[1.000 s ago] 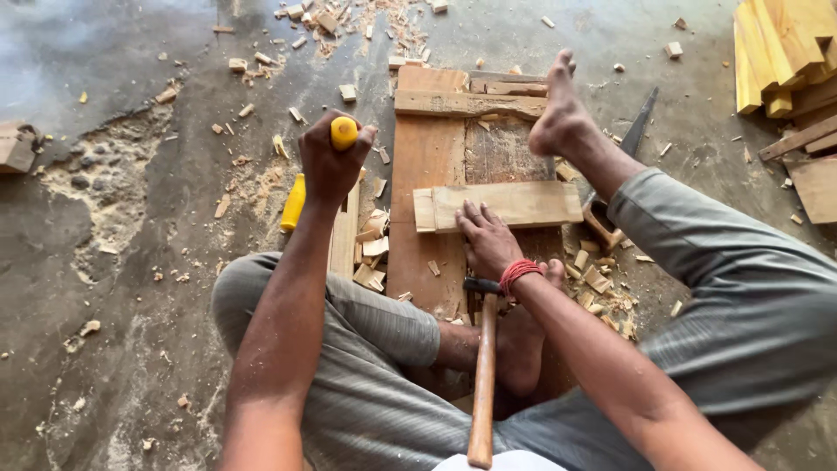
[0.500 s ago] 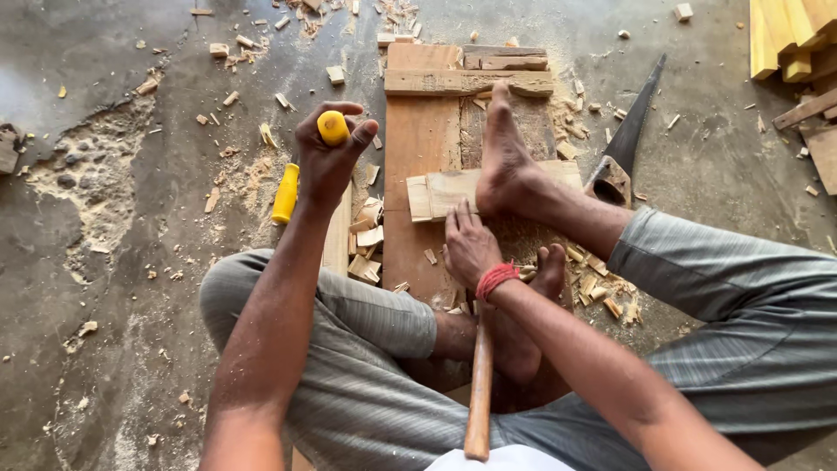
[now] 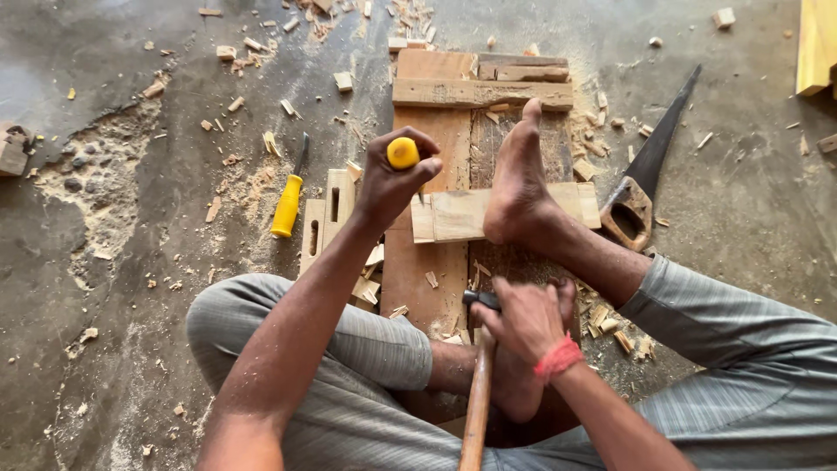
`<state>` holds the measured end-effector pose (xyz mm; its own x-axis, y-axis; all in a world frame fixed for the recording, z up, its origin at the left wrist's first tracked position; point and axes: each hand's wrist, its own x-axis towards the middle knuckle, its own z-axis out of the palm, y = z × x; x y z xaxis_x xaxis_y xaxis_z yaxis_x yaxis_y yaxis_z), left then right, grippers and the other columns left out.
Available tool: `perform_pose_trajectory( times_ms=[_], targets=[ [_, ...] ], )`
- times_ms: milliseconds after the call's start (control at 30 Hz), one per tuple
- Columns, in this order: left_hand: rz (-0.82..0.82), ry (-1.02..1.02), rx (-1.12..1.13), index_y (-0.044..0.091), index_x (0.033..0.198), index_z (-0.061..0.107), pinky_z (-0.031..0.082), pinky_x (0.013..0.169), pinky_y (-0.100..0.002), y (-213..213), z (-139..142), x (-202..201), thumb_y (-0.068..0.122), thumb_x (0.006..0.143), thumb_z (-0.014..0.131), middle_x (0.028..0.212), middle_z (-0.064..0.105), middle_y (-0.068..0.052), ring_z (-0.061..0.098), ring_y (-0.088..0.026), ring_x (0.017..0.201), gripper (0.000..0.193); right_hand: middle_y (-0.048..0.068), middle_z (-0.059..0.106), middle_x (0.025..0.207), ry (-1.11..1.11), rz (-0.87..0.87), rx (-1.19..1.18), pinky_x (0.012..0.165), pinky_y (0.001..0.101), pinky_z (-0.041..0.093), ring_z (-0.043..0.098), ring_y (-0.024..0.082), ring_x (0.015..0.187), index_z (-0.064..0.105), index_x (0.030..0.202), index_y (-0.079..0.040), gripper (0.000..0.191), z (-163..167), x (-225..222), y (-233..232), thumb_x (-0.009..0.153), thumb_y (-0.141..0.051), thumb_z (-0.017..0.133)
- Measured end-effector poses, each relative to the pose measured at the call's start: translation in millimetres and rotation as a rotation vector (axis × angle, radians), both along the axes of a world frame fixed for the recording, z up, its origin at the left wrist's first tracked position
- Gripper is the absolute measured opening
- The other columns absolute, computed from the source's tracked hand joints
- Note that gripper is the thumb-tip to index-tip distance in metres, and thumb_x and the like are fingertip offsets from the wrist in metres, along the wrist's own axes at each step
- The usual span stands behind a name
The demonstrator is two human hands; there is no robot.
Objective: The person sits cross-legged on the floor and chops a rectangular mortise into a wood block, holding a chisel with one hand and striking it with a mallet in the other. They reposition the chisel repeatedly, clear chips, and turn the block over to work from the other side.
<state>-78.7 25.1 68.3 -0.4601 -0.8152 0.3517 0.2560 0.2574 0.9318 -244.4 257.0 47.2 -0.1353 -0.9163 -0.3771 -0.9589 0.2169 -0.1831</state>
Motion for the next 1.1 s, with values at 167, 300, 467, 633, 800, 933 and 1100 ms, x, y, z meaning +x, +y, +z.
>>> perform_pose_trajectory(
  times_ms=[167, 300, 467, 633, 800, 933, 1100],
  targets=[
    [-0.021, 0.008, 0.065, 0.005, 0.096, 0.071, 0.054, 0.064, -0.021, -9, -18, -24, 0.005, 0.089, 0.075, 0.082, 0.067, 0.001, 0.063, -0.005, 0.073, 0.008, 0.015, 0.070, 0.064, -0.085, 0.059, -0.065, 0.078, 0.0560, 0.051, 0.071, 0.037, 0.065, 0.049, 0.139, -0.002, 0.075, -13, 2, 1, 0.084, -0.049, 0.070],
    [-0.038, 0.018, 0.049, 0.004, 0.096, 0.071, 0.054, 0.066, -0.022, -12, -30, -32, 0.000, 0.088, 0.070, 0.084, 0.067, 0.001, 0.062, -0.005, 0.076, 0.009, 0.017, 0.068, 0.064, -0.226, -0.083, 0.091, 0.067, 0.0486, 0.058, 0.070, 0.036, 0.062, 0.046, 0.147, -0.010, 0.074, -29, 0, -17, 0.083, -0.041, 0.066],
    [-0.054, -0.027, 0.065, 0.002, 0.095, 0.069, 0.050, 0.067, -0.021, -16, -35, -31, -0.001, 0.087, 0.070, 0.083, 0.064, 0.002, 0.059, -0.004, 0.076, 0.009, 0.019, 0.068, 0.065, -0.251, -0.078, -0.025, 0.068, 0.0509, 0.057, 0.070, 0.039, 0.066, 0.050, 0.142, -0.010, 0.073, -36, -3, -27, 0.079, -0.042, 0.070],
    [-0.046, -0.033, 0.041, 0.002, 0.096, 0.069, 0.051, 0.069, -0.021, -15, -34, -32, -0.001, 0.087, 0.068, 0.085, 0.065, 0.002, 0.059, -0.004, 0.078, 0.009, 0.021, 0.068, 0.067, -0.248, -0.076, -0.048, 0.068, 0.0521, 0.057, 0.070, 0.041, 0.068, 0.052, 0.141, -0.011, 0.072, -37, -4, -27, 0.079, -0.042, 0.070],
    [-0.051, -0.058, 0.040, 0.003, 0.096, 0.069, 0.052, 0.069, -0.021, -10, -33, -32, -0.001, 0.087, 0.068, 0.085, 0.066, 0.002, 0.060, -0.004, 0.077, 0.009, 0.021, 0.068, 0.065, -0.258, -0.083, -0.039, 0.068, 0.0519, 0.057, 0.070, 0.041, 0.066, 0.052, 0.141, -0.010, 0.071, -38, -6, -28, 0.079, -0.041, 0.069],
    [-0.026, -0.075, 0.049, 0.003, 0.096, 0.070, 0.051, 0.068, -0.021, -8, -33, -32, -0.001, 0.087, 0.069, 0.084, 0.066, 0.002, 0.060, -0.004, 0.077, 0.010, 0.021, 0.067, 0.064, -0.266, -0.082, -0.052, 0.068, 0.0519, 0.057, 0.070, 0.041, 0.066, 0.052, 0.140, -0.009, 0.070, -35, -5, -28, 0.080, -0.041, 0.069],
    [-0.019, -0.074, 0.047, 0.003, 0.096, 0.070, 0.051, 0.067, -0.021, -8, -35, -31, -0.001, 0.087, 0.070, 0.084, 0.066, 0.002, 0.060, -0.004, 0.077, 0.010, 0.021, 0.067, 0.064, -0.264, -0.085, -0.038, 0.069, 0.0521, 0.057, 0.070, 0.041, 0.066, 0.052, 0.140, -0.009, 0.070, -32, -3, -28, 0.080, -0.040, 0.069]
  ],
)
